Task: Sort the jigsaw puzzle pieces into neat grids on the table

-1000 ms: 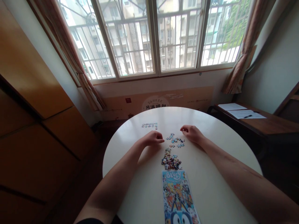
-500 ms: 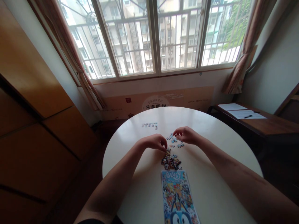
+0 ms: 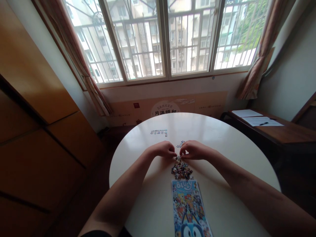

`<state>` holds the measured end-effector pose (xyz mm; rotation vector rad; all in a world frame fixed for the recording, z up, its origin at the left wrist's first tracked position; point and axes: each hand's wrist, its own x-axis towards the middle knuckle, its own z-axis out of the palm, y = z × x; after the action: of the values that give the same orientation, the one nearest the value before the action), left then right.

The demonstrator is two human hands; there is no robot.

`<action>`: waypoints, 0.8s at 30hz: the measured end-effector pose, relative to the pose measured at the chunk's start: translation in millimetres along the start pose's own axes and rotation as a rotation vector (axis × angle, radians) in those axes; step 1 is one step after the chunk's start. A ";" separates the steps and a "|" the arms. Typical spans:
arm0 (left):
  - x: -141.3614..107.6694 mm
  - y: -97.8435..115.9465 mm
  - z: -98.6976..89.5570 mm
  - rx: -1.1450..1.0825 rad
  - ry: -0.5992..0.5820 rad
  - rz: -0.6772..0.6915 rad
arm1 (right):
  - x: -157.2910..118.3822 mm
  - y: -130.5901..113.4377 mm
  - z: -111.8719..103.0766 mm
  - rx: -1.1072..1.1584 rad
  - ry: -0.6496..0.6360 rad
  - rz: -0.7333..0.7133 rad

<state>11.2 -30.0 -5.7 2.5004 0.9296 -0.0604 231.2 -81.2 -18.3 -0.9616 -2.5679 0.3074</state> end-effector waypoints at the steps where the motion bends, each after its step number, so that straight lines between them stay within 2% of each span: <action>1: 0.5 0.2 0.7 0.012 0.009 -0.009 | 0.2 0.3 0.7 -0.002 0.002 0.001; 12: 0.8 -0.4 1.7 -0.015 -0.010 -0.002 | 0.9 -2.7 2.3 0.010 -0.026 -0.014; 17: 2.2 -5.8 1.3 -0.041 -0.017 -0.039 | -1.2 3.5 -1.9 0.023 0.004 -0.023; 21: 2.9 -11.5 1.4 -0.161 -0.015 -0.066 | -2.2 10.3 -5.4 0.023 0.062 -0.002; 24: 1.9 -13.2 1.3 -0.343 -0.012 -0.099 | -2.0 12.0 -5.5 0.020 0.117 0.023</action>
<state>4.6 -20.7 -12.7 2.1367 0.9686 0.0483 241.9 -73.2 -17.8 -0.9730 -2.4453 0.2735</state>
